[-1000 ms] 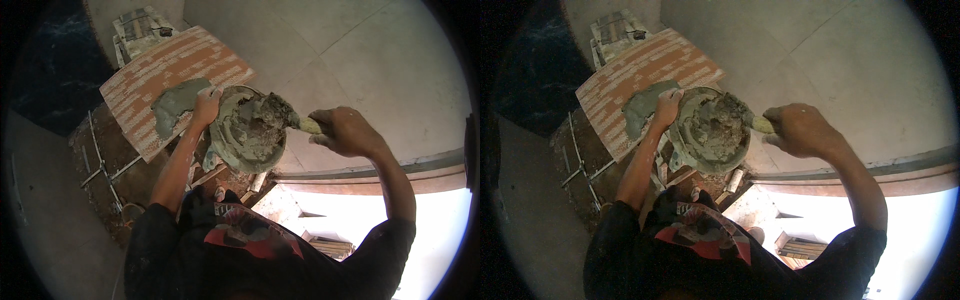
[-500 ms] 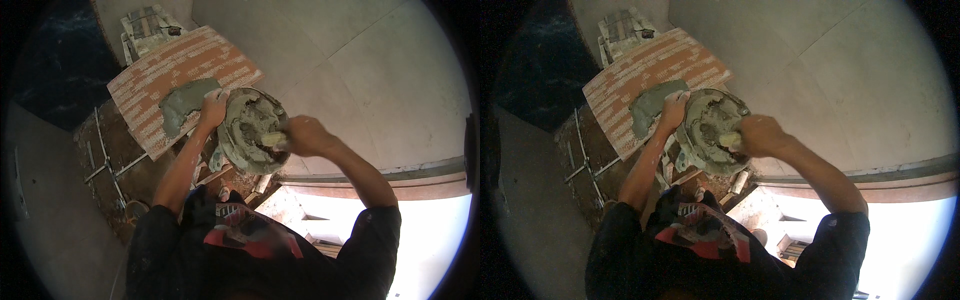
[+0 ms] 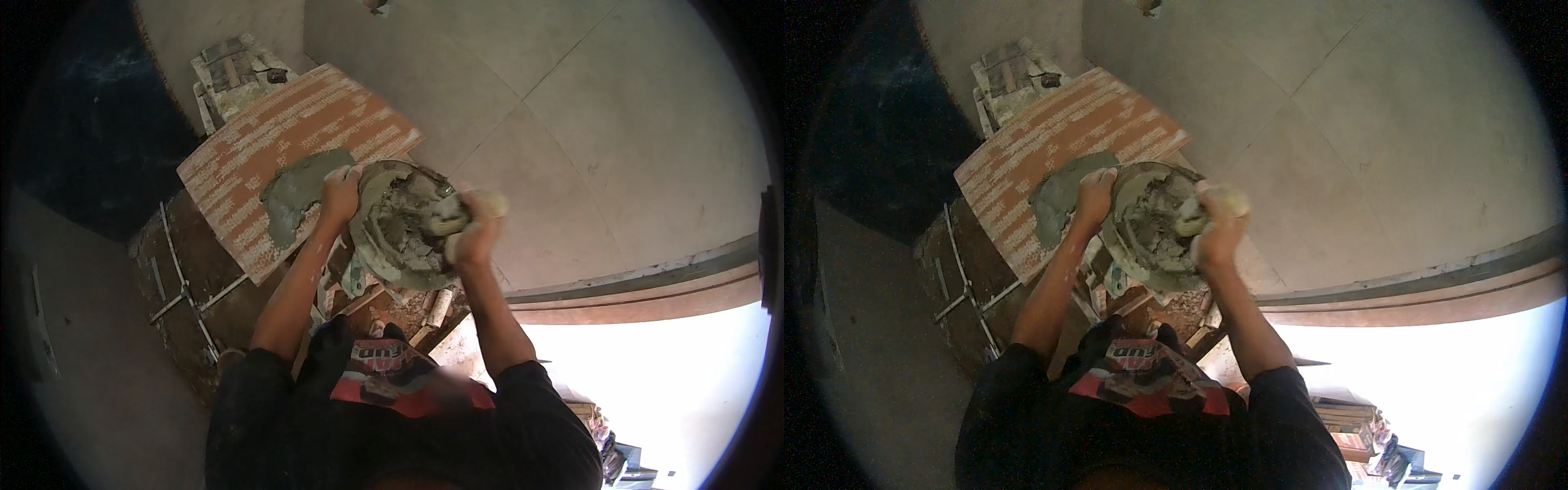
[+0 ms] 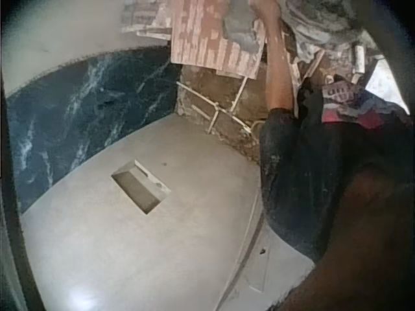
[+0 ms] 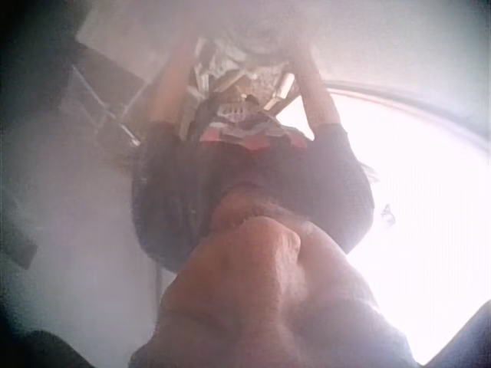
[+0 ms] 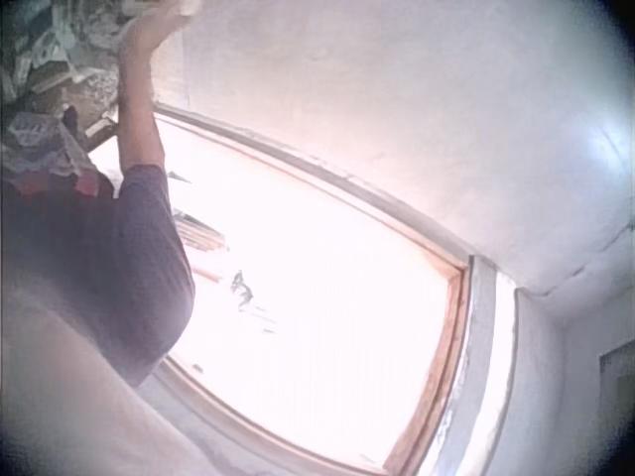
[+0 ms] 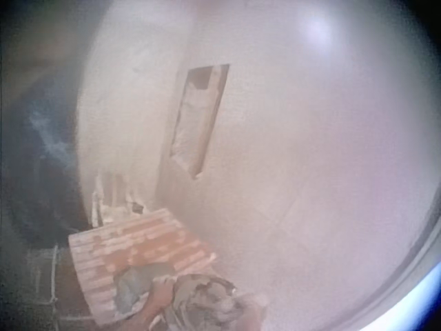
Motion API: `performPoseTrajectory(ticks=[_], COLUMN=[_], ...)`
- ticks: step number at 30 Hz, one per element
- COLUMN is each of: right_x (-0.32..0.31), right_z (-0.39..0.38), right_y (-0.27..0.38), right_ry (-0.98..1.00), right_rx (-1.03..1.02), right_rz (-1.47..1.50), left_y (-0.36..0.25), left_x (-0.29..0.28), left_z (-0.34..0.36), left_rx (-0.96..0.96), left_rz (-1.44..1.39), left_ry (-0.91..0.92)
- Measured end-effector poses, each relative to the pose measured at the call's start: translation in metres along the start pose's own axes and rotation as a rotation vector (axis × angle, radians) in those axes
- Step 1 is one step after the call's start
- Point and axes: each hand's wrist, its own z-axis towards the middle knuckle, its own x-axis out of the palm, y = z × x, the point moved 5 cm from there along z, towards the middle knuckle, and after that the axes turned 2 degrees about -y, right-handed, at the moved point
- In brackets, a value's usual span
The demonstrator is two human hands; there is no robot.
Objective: The person applies mortar to the back of a tile using a trowel, taking mortar from a bucket and spreading it across the tile surface.
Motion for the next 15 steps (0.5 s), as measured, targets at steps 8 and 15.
performPoseTrajectory(ticks=[8,15], right_x=[-0.019,0.025], right_z=[0.079,0.039], right_y=[0.045,-0.035], right_ry=[0.047,0.146], right_rx=[-0.626,-0.14], right_rz=[-0.427,-0.31], left_y=[0.014,0.004], left_x=[0.009,0.001], left_z=[0.013,0.007], left_rx=[0.045,0.117], left_rz=[-0.032,0.065], left_ry=[-0.033,-0.068])
